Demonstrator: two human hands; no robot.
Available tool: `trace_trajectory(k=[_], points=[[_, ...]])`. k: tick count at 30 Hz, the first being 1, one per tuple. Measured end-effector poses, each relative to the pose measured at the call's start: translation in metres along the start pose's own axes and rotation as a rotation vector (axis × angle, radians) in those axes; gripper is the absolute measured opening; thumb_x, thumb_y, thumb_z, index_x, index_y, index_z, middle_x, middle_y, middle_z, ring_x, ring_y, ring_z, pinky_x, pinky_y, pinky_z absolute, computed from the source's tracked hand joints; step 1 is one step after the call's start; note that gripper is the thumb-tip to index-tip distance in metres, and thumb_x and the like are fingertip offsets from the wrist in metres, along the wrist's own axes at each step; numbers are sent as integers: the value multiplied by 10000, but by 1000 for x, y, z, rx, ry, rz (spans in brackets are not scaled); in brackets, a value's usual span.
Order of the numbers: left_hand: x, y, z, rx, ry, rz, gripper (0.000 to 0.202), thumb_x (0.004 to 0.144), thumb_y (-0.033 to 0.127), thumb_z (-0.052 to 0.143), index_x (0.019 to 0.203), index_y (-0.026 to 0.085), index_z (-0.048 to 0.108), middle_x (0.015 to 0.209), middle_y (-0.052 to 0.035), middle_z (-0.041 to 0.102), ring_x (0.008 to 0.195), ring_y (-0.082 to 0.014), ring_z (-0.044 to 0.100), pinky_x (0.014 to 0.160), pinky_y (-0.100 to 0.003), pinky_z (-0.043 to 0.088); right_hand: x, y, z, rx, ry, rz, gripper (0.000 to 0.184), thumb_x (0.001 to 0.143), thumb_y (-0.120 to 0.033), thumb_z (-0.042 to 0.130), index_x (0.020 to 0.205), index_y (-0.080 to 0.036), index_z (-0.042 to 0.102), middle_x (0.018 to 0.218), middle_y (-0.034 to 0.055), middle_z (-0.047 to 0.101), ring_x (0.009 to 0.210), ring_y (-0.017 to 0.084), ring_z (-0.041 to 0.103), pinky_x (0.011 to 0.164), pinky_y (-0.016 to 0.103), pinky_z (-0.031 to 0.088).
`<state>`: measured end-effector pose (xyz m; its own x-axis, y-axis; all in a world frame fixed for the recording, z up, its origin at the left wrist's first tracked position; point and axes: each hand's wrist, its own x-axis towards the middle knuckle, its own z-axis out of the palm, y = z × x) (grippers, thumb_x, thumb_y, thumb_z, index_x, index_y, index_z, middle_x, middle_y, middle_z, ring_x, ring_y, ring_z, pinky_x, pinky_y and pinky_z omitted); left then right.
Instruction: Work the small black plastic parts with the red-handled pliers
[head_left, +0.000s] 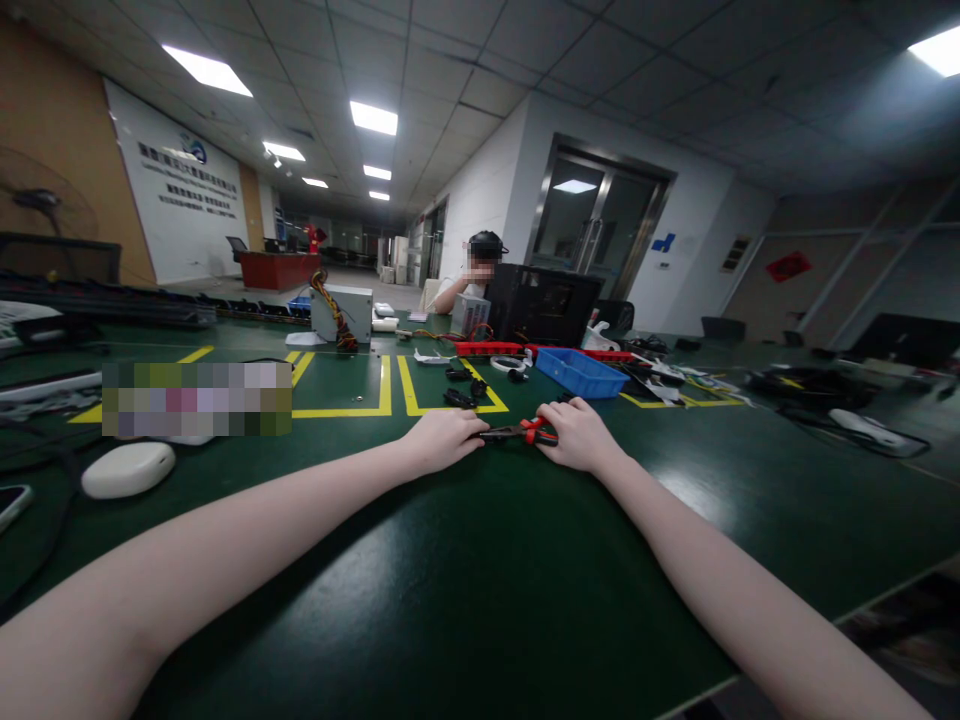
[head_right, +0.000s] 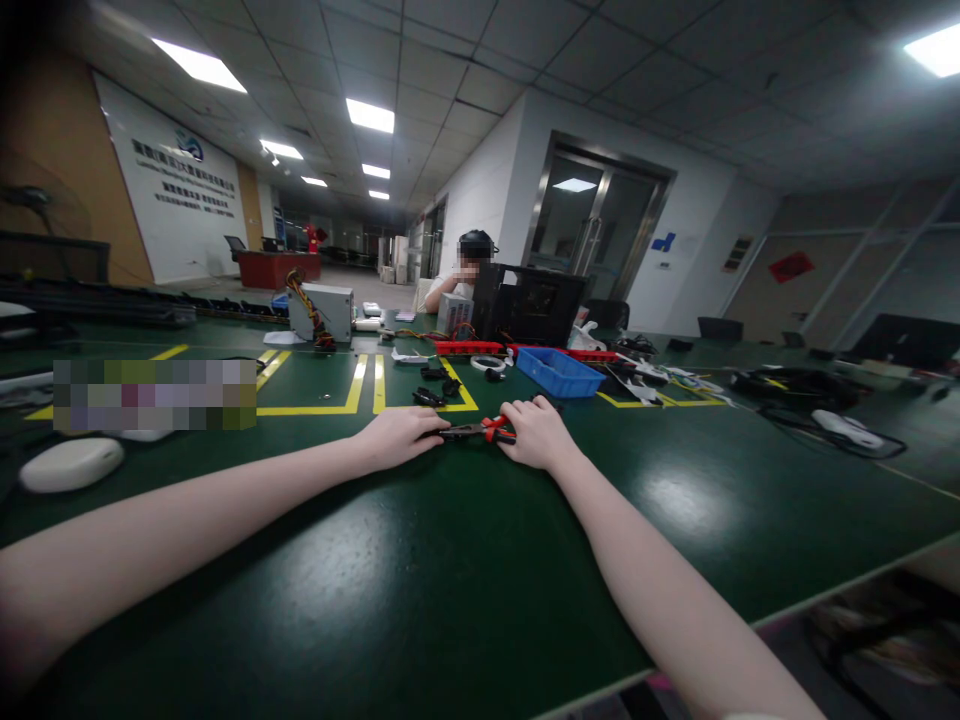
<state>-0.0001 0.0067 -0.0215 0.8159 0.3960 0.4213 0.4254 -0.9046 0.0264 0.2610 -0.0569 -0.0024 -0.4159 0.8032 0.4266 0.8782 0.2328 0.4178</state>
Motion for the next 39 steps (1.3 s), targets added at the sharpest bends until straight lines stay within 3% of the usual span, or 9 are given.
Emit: trace_trajectory(k=[7,18,31,39], points=[[0,3,-3,34,-6,25,343,941,323,445,1199,168,610,1087,-100,671,993,-257,644,809,-341,523,0,0,0,-21,-1,-4,280,782,-393,531,931,-159,569,887,107,664,783,224,580,781,350,297],[0,1,-2,-8,2,-4,346,915,304,484,1230,199,583,1159,-91,657,1048,-243,631,880,-336,509,-1,2,2,-9,23,-14,344,787,-390,530,1028,-152,588,923,110,664,815,230,584,806,361,295],[0,-3,-1,-112,-20,6,315,954,325,463,1218,194,576,1195,-84,645,1100,-238,610,923,-350,493,-1,1,1,-37,30,4,315,781,-409,534,957,-154,590,890,112,653,825,241,570,843,386,287],[0,-2,0,-107,-12,-15,299,938,315,487,1187,189,592,1180,-75,653,1079,-238,621,916,-351,501,-2,1,1,25,74,13,320,786,-386,547,1009,-157,541,893,101,671,810,237,590,833,368,301]])
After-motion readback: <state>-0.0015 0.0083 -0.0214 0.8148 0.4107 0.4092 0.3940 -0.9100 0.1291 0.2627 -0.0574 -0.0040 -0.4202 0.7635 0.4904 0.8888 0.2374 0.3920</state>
